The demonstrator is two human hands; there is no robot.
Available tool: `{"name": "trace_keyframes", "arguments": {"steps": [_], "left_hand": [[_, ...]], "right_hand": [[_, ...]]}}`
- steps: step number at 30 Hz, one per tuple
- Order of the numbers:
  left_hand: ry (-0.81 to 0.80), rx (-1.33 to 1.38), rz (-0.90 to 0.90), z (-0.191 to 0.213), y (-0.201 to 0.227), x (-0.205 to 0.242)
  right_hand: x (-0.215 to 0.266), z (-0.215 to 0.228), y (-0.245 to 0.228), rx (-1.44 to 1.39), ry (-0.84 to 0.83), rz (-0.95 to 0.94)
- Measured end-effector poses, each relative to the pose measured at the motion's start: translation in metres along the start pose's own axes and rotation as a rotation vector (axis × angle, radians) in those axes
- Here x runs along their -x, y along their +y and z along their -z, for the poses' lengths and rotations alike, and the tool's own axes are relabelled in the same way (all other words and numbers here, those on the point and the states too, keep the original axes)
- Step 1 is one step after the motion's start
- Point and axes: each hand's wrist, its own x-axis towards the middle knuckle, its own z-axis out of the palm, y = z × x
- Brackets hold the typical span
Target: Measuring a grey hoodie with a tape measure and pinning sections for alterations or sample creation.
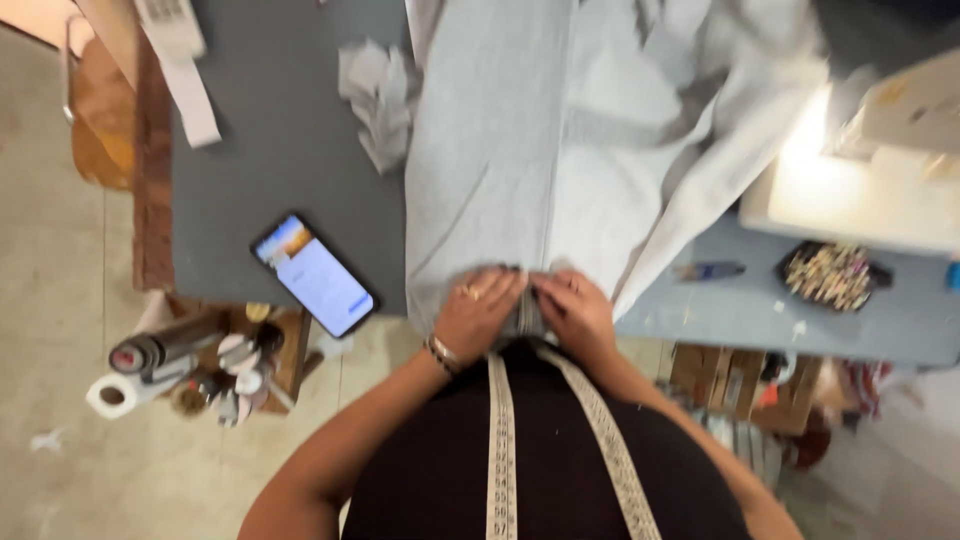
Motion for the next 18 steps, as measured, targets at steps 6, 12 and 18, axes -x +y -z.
{"name": "trace_keyframes", "arguments": {"steps": [6,12,18], "left_hand": [[0.162,0.02,-0.103,0.012,0.004,-0.011],[0.226,0.019,-0.081,0.021,0.007,-0.012],[0.275,0.069,-0.051,0.012,0.007,-0.006]], "right_hand": [[0.013,-0.008,0.017,0.06,-0.035,-0.133],[-0.048,0.023,0.018,-0.114,-0.053,-0.245],[-0.243,0.049,0.095,0.162,0.101,0.016]]}}
